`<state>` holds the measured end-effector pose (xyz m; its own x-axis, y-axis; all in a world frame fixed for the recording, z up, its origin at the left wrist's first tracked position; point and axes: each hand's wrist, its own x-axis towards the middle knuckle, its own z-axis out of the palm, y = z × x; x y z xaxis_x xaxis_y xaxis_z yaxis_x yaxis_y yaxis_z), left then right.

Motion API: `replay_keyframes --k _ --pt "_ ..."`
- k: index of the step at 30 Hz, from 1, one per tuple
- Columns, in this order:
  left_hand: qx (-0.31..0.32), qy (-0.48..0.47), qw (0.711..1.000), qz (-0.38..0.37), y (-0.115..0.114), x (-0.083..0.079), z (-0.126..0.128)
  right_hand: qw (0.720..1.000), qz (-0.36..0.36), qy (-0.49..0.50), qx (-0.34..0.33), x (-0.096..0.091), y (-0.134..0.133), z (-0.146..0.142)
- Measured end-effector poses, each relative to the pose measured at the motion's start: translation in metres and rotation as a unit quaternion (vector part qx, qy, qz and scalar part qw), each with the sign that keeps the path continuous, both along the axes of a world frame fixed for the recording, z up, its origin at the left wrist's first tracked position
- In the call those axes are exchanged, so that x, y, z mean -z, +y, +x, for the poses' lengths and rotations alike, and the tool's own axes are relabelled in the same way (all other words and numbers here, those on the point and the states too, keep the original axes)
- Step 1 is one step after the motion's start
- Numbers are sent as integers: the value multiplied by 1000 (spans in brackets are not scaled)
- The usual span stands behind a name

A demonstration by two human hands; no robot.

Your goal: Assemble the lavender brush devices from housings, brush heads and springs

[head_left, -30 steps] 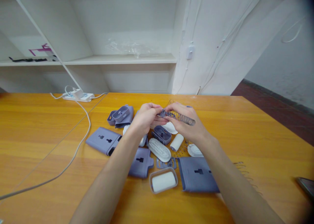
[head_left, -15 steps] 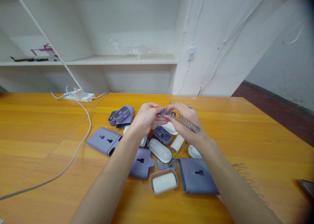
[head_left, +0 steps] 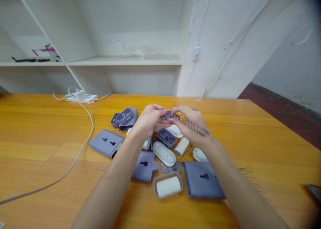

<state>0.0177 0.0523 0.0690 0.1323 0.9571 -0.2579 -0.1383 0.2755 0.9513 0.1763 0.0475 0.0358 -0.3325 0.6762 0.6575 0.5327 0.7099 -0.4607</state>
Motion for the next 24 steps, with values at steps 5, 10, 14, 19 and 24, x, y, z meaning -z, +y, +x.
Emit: replay_keyframes --k 5,10,14,19,24 --pt "-6 -23 1000 -3 1 0 -1 996 -21 44 73 -3 -2 -6" --pt "-11 -20 1000 -11 2 1 0 996 -48 36 69 -6 -2 -8" --pt "3 -15 1000 -11 2 4 1 994 -85 43 46 -8 -1 -2" --pt "8 -8 1000 -6 3 6 3 993 -107 49 29 -11 0 3" --pt "5 2 1000 -8 2 7 5 991 -119 54 12 -12 1 5"
